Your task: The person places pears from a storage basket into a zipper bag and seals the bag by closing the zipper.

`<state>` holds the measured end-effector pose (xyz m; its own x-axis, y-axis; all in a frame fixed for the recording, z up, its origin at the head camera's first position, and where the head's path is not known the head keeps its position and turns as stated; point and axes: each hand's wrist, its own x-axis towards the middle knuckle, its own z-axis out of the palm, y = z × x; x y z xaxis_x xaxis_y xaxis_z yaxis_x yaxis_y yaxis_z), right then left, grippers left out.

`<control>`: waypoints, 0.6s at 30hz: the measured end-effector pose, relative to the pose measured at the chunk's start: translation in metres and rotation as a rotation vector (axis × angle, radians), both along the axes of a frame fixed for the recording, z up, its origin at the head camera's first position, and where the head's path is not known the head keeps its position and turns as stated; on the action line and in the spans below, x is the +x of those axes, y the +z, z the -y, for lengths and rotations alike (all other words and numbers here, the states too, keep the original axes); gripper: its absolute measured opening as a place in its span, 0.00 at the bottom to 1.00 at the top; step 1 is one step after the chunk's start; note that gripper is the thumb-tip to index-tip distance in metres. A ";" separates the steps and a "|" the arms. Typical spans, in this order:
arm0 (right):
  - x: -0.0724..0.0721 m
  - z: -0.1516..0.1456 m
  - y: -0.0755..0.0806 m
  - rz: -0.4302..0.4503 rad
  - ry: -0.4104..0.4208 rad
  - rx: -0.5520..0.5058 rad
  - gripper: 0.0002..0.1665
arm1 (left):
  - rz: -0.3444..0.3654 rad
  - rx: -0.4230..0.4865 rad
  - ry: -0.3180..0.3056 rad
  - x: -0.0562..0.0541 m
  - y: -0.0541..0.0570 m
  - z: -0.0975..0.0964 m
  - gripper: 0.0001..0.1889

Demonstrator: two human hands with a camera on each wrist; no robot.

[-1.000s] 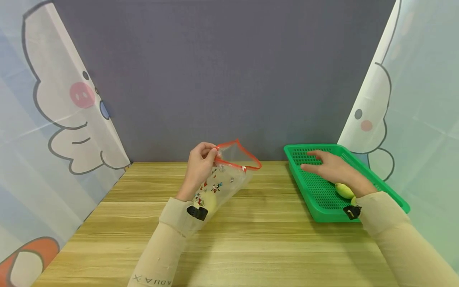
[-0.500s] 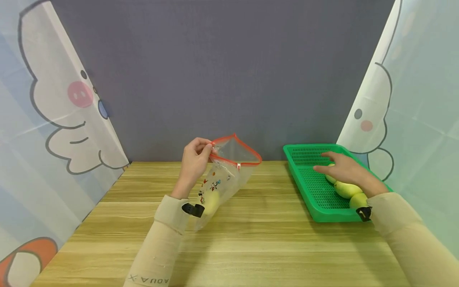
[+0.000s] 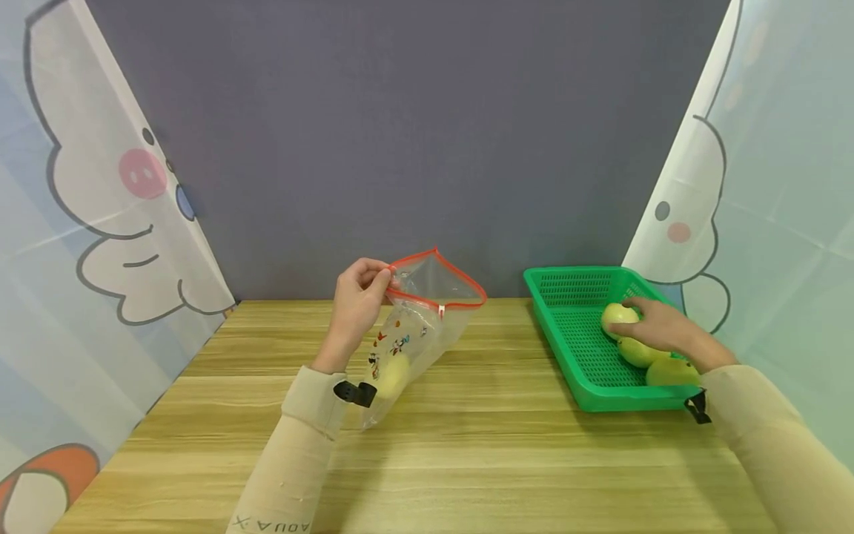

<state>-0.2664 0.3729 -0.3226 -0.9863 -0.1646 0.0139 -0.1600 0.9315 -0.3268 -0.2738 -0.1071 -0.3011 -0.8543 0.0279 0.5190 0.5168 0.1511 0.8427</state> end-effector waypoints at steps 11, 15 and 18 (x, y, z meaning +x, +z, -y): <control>0.001 -0.027 -0.017 0.126 -0.035 0.054 0.55 | -0.003 0.014 0.010 0.001 0.001 0.001 0.09; 0.002 -0.031 -0.022 0.146 -0.026 0.056 0.53 | -0.002 0.021 0.013 0.001 0.000 0.002 0.09; 0.002 -0.032 -0.024 0.147 -0.028 0.052 0.51 | -0.002 0.029 0.013 0.001 0.000 0.002 0.08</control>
<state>-0.2646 0.4050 -0.3466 -0.9812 -0.1341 -0.1390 -0.0881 0.9511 -0.2960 -0.2728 -0.1095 -0.3015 -0.8532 0.0020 0.5215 0.5171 0.1330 0.8455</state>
